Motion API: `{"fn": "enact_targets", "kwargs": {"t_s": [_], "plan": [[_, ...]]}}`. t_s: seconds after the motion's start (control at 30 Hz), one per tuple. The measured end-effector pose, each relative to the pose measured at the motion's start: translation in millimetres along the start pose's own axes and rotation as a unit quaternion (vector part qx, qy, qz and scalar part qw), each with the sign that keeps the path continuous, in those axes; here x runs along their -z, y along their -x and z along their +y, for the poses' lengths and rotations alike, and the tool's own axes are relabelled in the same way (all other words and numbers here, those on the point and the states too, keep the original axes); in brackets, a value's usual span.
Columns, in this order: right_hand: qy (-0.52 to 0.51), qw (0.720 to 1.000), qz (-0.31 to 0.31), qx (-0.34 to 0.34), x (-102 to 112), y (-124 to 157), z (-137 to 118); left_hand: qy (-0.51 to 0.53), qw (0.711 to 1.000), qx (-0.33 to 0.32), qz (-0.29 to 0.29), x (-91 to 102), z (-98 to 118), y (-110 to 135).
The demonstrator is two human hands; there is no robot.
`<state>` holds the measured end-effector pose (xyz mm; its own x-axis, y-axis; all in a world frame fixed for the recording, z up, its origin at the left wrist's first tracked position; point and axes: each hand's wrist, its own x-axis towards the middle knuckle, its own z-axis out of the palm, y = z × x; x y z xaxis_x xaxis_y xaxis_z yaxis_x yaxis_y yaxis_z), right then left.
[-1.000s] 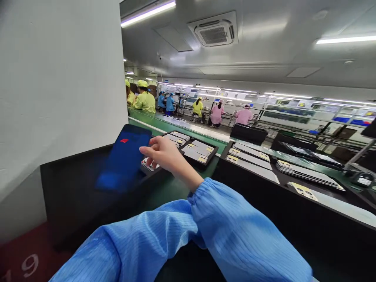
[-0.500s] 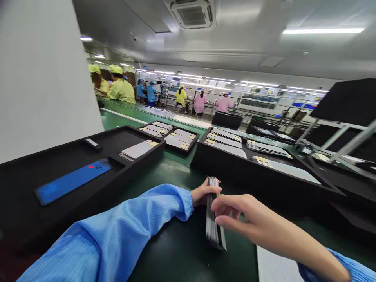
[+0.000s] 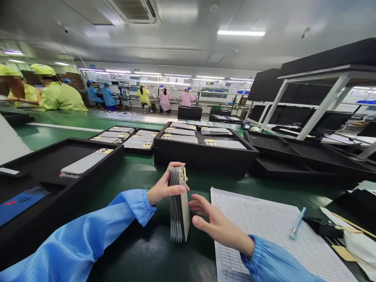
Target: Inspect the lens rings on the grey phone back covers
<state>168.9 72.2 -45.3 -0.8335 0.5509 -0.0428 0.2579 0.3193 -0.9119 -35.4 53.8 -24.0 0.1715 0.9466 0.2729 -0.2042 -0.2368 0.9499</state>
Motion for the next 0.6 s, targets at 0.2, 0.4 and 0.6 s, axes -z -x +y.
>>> {"fn": "enact_targets", "kwargs": {"t_s": [0.2,0.4,0.6], "plan": [[-0.02,0.996,0.023,0.086,-30,-9,-7,-0.114,0.992,-0.037,-0.046,-21.3,17,12],[-0.071,0.991,0.083,0.078,-35,-17,-7,-0.113,0.993,0.016,-0.031,-20.0,18,8],[-0.151,0.98,0.112,0.07,-38,-21,-2,-0.078,0.994,0.021,0.074,-13.9,4,1]]}}
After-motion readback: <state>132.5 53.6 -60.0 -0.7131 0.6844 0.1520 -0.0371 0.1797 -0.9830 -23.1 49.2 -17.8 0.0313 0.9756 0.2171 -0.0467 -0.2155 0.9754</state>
